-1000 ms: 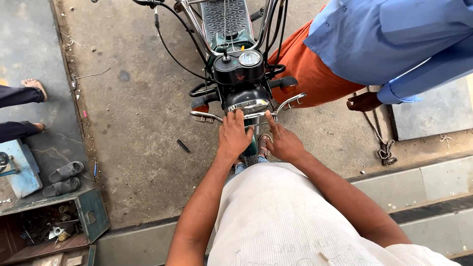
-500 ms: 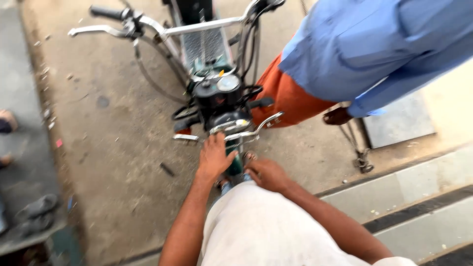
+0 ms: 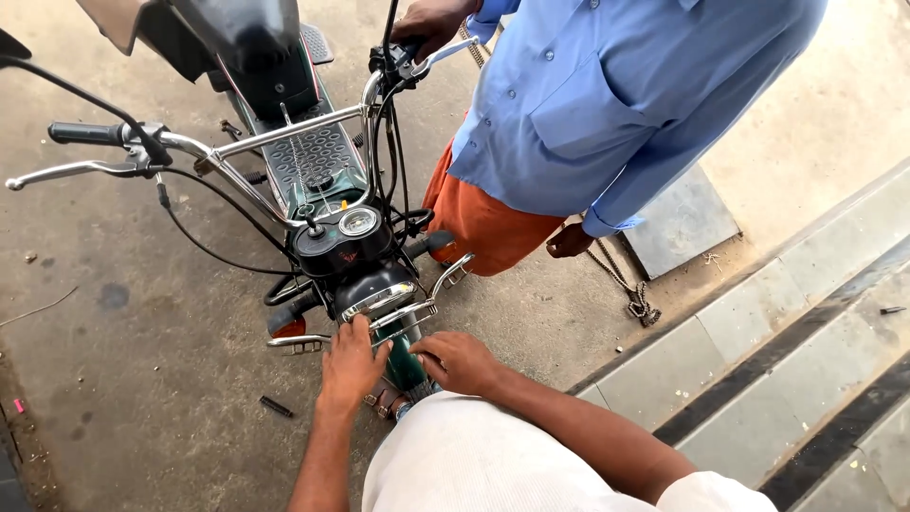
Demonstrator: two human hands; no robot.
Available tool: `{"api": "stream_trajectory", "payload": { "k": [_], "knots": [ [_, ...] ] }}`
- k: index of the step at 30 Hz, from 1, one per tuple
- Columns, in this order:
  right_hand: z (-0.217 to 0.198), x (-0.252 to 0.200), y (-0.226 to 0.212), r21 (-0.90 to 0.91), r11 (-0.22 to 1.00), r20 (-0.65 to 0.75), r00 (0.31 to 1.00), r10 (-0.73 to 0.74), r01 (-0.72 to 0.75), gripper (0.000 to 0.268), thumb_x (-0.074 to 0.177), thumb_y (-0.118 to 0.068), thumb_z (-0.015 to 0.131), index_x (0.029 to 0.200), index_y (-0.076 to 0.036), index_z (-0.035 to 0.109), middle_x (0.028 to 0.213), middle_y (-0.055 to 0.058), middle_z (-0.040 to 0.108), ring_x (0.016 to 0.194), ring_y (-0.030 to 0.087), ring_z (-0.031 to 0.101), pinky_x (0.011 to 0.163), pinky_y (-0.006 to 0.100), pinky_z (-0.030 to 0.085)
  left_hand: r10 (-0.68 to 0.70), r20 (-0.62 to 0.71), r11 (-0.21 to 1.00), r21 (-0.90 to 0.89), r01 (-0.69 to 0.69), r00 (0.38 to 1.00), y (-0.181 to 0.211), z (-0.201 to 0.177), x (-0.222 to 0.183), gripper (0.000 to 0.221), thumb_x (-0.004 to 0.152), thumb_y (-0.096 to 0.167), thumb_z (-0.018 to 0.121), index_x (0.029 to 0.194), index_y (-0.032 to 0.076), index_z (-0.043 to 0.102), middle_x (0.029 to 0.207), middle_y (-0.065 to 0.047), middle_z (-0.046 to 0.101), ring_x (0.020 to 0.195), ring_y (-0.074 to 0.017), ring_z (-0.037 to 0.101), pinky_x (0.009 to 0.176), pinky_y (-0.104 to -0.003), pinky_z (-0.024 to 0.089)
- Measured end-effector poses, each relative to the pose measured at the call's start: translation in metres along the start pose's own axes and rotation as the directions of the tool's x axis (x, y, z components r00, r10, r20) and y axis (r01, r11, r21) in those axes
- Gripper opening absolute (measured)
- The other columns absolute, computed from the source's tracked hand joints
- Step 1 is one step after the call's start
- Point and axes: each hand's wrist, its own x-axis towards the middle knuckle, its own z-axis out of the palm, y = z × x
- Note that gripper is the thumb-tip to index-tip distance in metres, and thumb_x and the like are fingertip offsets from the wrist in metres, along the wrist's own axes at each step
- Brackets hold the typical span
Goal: Removing a metal headlight guard from a motorcycle.
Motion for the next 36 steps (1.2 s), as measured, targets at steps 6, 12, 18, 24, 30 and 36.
{"api": "stream_trajectory", "payload": {
  "k": [6, 12, 18, 24, 30, 36],
  "knots": [
    [-0.004, 0.003, -0.013, 0.170, 0.976, 0.094, 0.988, 0.120, -0.135, 0.082, 0.097, -0.028, 0.062, 0.161, -0.004, 0.018, 0.127, 0.014, 0.062, 0.088, 0.028, 0.068, 0.083, 0.042, 0.056, -0.034, 0.058, 0.999, 0.006, 0.034, 0.998, 0.003, -0.005, -0.001, 0.054, 0.092, 0.039, 0.072, 0.130, 0.014, 0.043, 0.124, -0.014, 0.057, 0.121, -0.0307, 0.057, 0.099, -0.058, 0.049],
    [0.008, 0.006, -0.002, -0.208, 0.978, 0.262, 0.965, 0.022, 0.034, 0.086, 0.100, -0.033, 0.061, 0.165, -0.010, 0.010, 0.133, 0.020, 0.058, 0.109, 0.035, 0.062, 0.101, 0.049, 0.048, -0.056, 0.064, 0.998, -0.023, 0.057, 0.996, 0.003, -0.003, -0.002, 0.060, 0.090, 0.041, 0.073, 0.135, 0.016, 0.042, 0.128, -0.014, 0.055, 0.126, -0.0306, 0.055, 0.099, -0.057, 0.050],
    [0.004, 0.007, -0.007, -0.274, 0.953, 0.410, 0.880, 0.238, -0.130, 0.090, 0.102, -0.033, 0.058, 0.167, -0.012, -0.001, 0.118, 0.021, 0.059, 0.106, 0.036, 0.062, 0.100, 0.050, 0.048, -0.034, 0.054, 0.999, -0.002, 0.034, 0.998, 0.000, 0.000, 0.000, 0.061, 0.090, 0.041, 0.073, 0.135, 0.013, 0.042, 0.127, -0.016, 0.055, 0.125, -0.0322, 0.056, 0.099, -0.056, 0.051],
    [0.009, 0.004, -0.003, -0.293, 0.947, 0.411, 0.877, 0.247, -0.130, 0.089, 0.102, -0.033, 0.057, 0.166, -0.012, -0.003, 0.117, 0.022, 0.058, 0.105, 0.035, 0.062, 0.099, 0.049, 0.048, -0.039, 0.055, 0.999, 0.013, 0.038, 0.998, 0.000, 0.003, 0.001, 0.058, 0.091, 0.041, 0.072, 0.133, 0.015, 0.042, 0.124, -0.014, 0.055, 0.123, -0.0304, 0.057, 0.097, -0.055, 0.052],
    [0.014, 0.006, 0.000, -0.329, 0.940, 0.428, 0.872, 0.236, -0.093, 0.085, 0.104, -0.036, 0.054, 0.165, -0.015, 0.000, 0.123, 0.021, 0.057, 0.111, 0.033, 0.061, 0.104, 0.049, 0.047, -0.060, 0.051, 0.998, -0.018, 0.061, 0.997, 0.003, 0.001, -0.001, 0.061, 0.090, 0.041, 0.073, 0.135, 0.015, 0.041, 0.123, -0.014, 0.055, 0.121, -0.0305, 0.057, 0.097, -0.053, 0.052],
    [0.019, 0.003, 0.005, -0.348, 0.935, 0.431, 0.875, 0.219, -0.063, 0.086, 0.103, -0.037, 0.055, 0.165, -0.017, 0.000, 0.130, 0.023, 0.055, 0.122, 0.036, 0.056, 0.108, 0.050, 0.043, -0.036, 0.041, 0.999, 0.001, 0.036, 0.999, -0.003, 0.008, 0.003, 0.059, 0.092, 0.042, 0.072, 0.134, 0.014, 0.042, 0.122, -0.015, 0.054, 0.120, -0.0304, 0.057, 0.094, -0.051, 0.054]
  ]
}}
